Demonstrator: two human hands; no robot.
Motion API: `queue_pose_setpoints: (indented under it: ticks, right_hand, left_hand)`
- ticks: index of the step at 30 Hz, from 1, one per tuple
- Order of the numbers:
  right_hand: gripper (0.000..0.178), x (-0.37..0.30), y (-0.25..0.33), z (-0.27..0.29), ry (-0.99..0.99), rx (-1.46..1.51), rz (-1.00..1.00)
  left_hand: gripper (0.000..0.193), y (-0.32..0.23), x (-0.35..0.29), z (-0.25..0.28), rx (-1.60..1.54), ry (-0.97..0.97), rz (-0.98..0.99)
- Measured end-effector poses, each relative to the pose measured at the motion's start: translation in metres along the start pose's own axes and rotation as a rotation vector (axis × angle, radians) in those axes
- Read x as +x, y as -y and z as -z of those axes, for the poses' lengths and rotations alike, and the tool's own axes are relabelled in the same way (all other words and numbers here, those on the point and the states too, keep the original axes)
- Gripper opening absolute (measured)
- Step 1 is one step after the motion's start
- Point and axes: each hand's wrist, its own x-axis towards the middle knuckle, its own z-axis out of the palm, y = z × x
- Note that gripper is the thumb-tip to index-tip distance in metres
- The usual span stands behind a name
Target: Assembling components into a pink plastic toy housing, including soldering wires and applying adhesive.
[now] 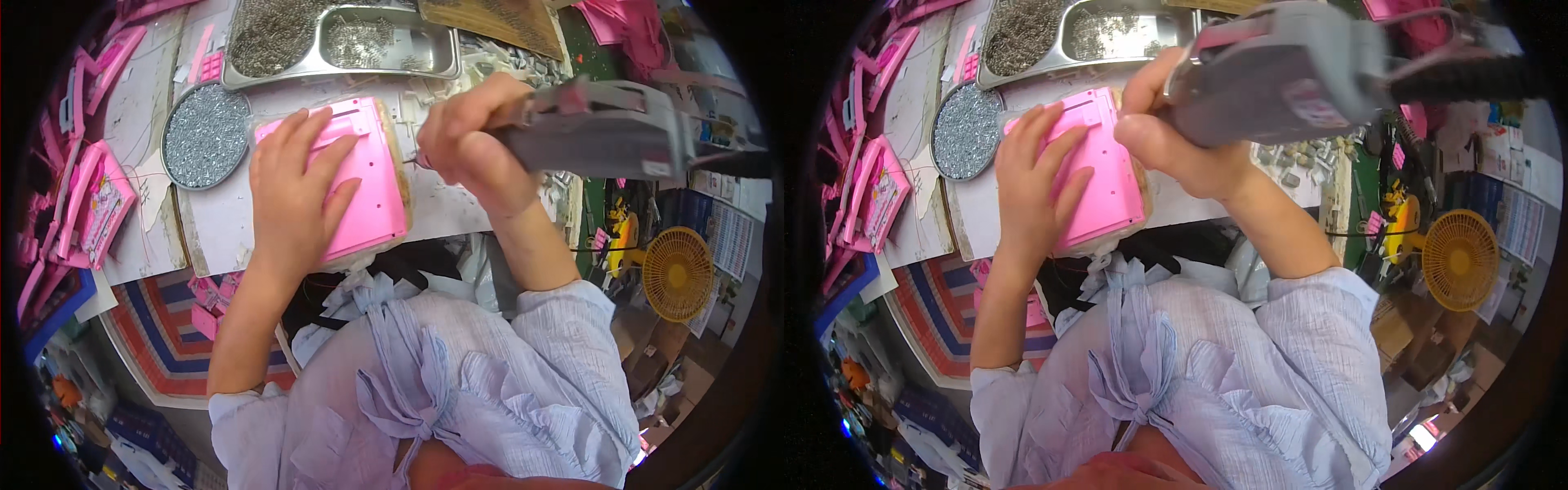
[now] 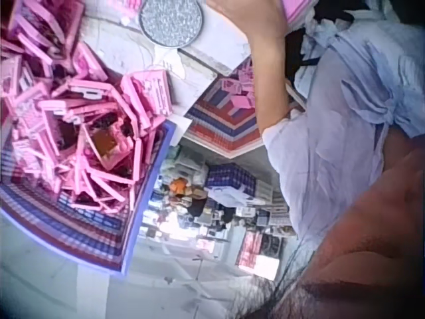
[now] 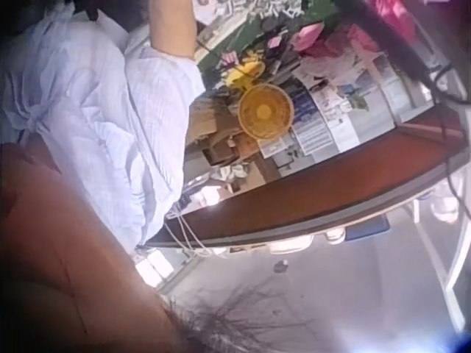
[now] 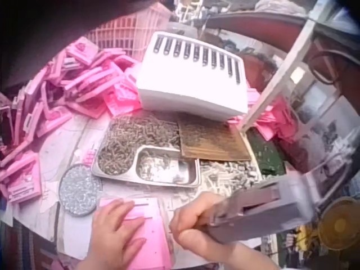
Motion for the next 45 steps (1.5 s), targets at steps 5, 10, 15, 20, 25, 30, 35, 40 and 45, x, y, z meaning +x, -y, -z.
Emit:
queue_pose_setpoints:
  ticks: [5,10,15,20,25,30,35,40,45]
  right_hand:
    - [0.020,0.012,-0.004,0.003,-0.056,0.010,0.036]
    - [0.017,0.014,-0.015,-0.005,-0.037,-0.151,0.058]
    - [0.014,0.018,0.007,0.005,0.029,-0.051,0.110]
    - [0.013,0.018,-0.013,-0.002,-0.056,0.092,0.132]
    - [0.015,0.016,-0.024,-0.006,-0.073,-0.105,0.042]
    - [0.018,-0.008,0.021,-0.004,0.059,-0.018,-0.087]
    - [0.019,-0.039,0.007,-0.021,0.015,-0.204,-0.144]
    - [0.020,-0.028,0.031,-0.017,-0.021,-0.028,-0.117]
    - [0.020,-0.038,0.014,-0.022,0.079,-0.335,-0.131]
  left_hand:
    - [0.045,0.004,-0.001,-0.010,-0.056,0.025,0.002]
    - [0.045,0.002,-0.002,-0.010,-0.045,0.029,0.005]
    - [0.044,0.002,-0.002,-0.011,-0.033,0.012,0.015]
    - [0.044,0.004,0.001,-0.012,-0.063,0.002,0.004]
    - [0.044,0.003,-0.002,-0.014,-0.040,0.002,0.007]
    - [0.042,0.003,-0.004,-0.014,-0.039,-0.009,0.012]
    - [0.041,0.003,-0.003,-0.013,-0.047,-0.006,0.004]
    - [0.041,0.005,-0.005,-0.012,-0.028,-0.003,0.001]
    - [0.041,0.001,-0.003,-0.017,-0.047,-0.030,-0.008]
